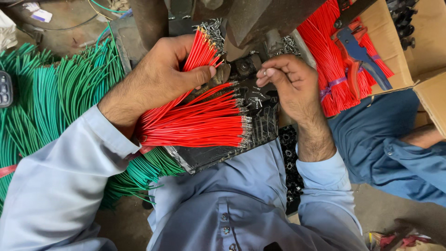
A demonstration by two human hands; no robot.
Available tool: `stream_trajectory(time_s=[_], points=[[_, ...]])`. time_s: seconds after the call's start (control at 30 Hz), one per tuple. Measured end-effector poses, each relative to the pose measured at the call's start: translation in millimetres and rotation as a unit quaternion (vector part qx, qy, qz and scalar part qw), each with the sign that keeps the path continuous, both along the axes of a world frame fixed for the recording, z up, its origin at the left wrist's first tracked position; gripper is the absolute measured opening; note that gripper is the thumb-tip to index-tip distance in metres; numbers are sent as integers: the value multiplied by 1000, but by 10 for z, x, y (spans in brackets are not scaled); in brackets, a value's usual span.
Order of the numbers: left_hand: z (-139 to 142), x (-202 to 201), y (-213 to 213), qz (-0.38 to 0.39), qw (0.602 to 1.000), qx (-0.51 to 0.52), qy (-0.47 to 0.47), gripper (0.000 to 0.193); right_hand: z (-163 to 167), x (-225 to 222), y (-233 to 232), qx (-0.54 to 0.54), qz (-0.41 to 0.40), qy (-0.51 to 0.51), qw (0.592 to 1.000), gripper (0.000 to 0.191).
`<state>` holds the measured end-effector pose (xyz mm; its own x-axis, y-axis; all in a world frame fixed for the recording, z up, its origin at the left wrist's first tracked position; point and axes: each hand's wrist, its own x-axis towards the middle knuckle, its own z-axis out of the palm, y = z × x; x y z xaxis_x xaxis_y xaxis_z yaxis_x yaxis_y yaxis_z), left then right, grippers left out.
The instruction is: The person holds a bundle of red insulated wires and repeatedly feeds the stripped end of one wire into a bench-mounted crimping machine, pressing it to attach a metal terminal, then moves the finished wire into the completed bundle. A pile of loose terminals sits beside the machine for repeated use.
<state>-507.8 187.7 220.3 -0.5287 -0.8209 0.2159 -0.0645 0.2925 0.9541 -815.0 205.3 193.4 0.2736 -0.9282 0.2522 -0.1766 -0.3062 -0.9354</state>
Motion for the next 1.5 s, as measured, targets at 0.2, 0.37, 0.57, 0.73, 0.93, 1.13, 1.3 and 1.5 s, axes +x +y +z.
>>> stream_trajectory(time_s=[0.2, 0.37, 0.57, 0.73, 0.93, 1.13, 1.3, 1.5], points=[[-11, 3, -15, 7, 1000, 15, -11, 17, -36, 364, -49, -33, 30, -64, 997, 10], [-6, 9, -16, 12, 1000, -1, -15, 19, -23, 574, -63, -37, 34, -62, 997, 13], [26, 10, -7, 21, 999, 20, -33, 18, -48, 552, -132, -37, 24, -12, 999, 8], [33, 4, -17, 2, 1000, -9, -28, 18, -84, 531, -157, -33, 4, 12, 999, 8], [5, 7, -18, 2, 1000, -19, -19, 17, -86, 506, -183, -15, 10, 5, 1000, 9], [22, 11, -16, 5, 999, -23, -27, 18, -126, 512, -178, -46, -24, 48, 997, 8], [38, -4, -4, -4, 1000, -12, -16, 20, -62, 423, -55, -11, 56, -52, 997, 9], [20, -19, 12, -4, 999, -10, -42, 28, 288, 84, 107, -37, -25, 160, 986, 14]])
